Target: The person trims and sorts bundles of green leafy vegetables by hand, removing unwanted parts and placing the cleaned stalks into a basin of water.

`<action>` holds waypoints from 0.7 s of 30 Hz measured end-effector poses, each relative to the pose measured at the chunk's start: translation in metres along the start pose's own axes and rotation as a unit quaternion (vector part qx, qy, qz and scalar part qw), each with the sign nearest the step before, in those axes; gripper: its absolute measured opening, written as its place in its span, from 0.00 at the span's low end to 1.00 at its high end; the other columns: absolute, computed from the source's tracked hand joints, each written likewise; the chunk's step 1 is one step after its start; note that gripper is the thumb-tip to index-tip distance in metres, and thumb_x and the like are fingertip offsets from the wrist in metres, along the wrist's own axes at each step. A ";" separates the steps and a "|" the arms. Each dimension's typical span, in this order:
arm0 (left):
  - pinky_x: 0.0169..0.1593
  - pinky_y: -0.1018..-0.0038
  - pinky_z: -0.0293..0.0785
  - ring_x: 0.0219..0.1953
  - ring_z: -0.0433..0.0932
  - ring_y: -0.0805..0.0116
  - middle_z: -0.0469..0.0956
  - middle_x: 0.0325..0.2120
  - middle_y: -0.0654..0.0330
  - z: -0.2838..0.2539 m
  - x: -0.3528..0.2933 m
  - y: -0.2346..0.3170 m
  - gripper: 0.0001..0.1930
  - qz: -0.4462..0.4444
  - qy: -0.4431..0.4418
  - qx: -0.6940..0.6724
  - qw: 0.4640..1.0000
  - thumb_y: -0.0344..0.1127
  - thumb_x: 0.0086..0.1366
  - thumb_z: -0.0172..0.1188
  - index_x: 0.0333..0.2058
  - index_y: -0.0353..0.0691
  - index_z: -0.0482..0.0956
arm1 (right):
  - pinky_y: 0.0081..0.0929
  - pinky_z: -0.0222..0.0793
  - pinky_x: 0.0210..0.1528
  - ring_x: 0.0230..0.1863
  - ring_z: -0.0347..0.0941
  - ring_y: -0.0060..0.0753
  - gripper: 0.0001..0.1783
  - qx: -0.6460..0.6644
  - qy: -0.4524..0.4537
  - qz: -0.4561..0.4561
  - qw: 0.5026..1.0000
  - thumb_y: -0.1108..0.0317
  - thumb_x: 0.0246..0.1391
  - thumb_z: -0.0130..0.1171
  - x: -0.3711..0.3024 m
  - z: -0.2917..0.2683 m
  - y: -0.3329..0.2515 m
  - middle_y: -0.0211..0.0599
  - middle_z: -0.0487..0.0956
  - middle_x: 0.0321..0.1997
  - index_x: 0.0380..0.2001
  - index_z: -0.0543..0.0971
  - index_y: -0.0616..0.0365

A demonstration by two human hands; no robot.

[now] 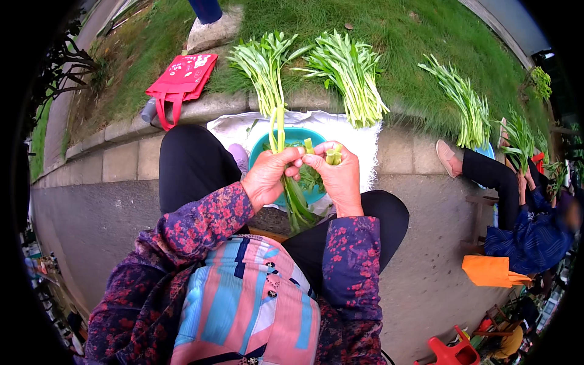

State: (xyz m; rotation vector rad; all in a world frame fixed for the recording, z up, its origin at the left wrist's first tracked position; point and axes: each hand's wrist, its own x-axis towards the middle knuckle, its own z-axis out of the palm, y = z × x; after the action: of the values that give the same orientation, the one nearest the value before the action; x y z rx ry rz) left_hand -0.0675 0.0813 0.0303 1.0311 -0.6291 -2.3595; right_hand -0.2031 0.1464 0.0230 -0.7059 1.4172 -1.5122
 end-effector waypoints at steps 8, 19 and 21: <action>0.24 0.85 0.58 0.18 0.62 0.83 0.73 0.21 0.66 -0.002 0.000 0.033 0.07 0.058 -0.004 0.073 0.996 0.32 0.56 0.63 0.30 0.36 0.76 | 0.15 0.65 0.33 0.29 0.68 0.15 0.09 -0.006 0.046 0.004 0.999 0.75 0.45 0.65 0.001 -0.010 0.000 0.25 0.75 0.29 0.32 0.76 0.61; 0.31 0.83 0.65 0.23 0.69 0.81 0.74 0.21 0.66 -0.037 0.008 0.048 0.06 0.144 0.038 0.249 0.957 0.31 0.55 0.63 0.28 0.36 0.77 | 0.19 0.60 0.30 0.25 0.64 0.19 0.10 0.228 0.164 0.009 0.960 0.63 0.51 0.62 0.006 -0.044 -0.002 0.26 0.72 0.26 0.29 0.73 0.54; 0.35 0.81 0.68 0.26 0.72 0.79 0.75 0.22 0.65 -0.036 0.009 0.045 0.05 0.131 0.042 0.259 0.956 0.29 0.54 0.63 0.27 0.35 0.77 | 0.19 0.62 0.28 0.24 0.64 0.19 0.09 0.263 0.175 0.017 0.949 0.65 0.52 0.61 0.009 -0.047 0.001 0.27 0.72 0.25 0.30 0.72 0.56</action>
State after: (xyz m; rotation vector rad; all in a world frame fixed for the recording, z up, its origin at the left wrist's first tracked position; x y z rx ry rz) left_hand -0.0343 0.0335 0.0291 1.1665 -1.3095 -1.9471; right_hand -0.2473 0.1595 0.0123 -0.0854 1.1772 -1.9446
